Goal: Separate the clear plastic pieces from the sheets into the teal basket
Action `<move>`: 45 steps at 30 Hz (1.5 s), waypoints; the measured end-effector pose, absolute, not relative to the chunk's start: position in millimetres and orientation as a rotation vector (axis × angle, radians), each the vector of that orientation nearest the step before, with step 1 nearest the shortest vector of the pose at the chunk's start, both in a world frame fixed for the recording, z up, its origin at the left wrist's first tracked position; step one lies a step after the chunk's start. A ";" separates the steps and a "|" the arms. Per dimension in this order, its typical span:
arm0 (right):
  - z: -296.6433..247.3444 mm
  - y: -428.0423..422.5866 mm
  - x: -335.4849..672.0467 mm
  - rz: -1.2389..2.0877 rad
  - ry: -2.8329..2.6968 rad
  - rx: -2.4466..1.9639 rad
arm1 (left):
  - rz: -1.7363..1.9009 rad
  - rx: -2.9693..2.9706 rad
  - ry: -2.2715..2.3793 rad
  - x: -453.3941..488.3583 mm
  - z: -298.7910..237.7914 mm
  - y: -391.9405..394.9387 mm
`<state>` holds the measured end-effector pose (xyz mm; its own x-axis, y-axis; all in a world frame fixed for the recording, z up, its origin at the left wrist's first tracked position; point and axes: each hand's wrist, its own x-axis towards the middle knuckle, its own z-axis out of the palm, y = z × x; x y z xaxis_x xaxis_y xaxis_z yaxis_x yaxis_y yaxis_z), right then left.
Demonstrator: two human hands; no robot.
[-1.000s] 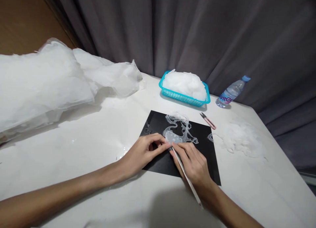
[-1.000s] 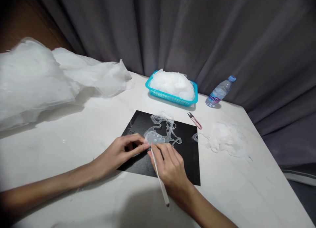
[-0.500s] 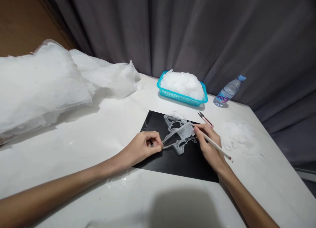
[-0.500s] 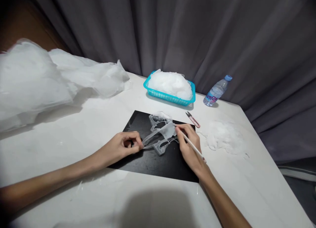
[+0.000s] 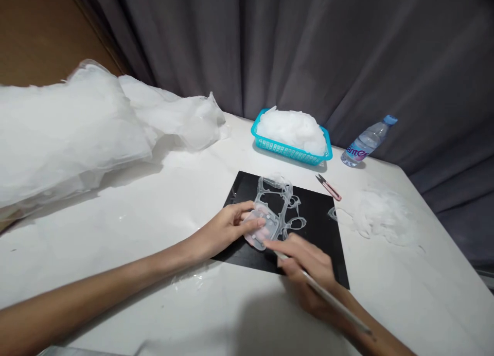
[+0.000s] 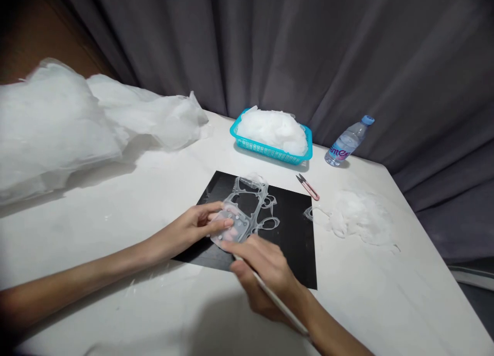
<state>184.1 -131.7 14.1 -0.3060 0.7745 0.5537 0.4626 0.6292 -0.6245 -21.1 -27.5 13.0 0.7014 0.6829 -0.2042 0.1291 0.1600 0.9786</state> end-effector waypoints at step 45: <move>11.9 -99.9 217.8 0.743 -1.766 -1.516 | 0.536 1.694 0.800 -16.7 22.3 -41.0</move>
<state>217.8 -99.9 11.9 -0.0857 0.9876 0.1315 0.5967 0.1566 -0.7870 -16.7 -41.0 22.3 0.6660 0.7440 -0.0541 0.2329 -0.1385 0.9626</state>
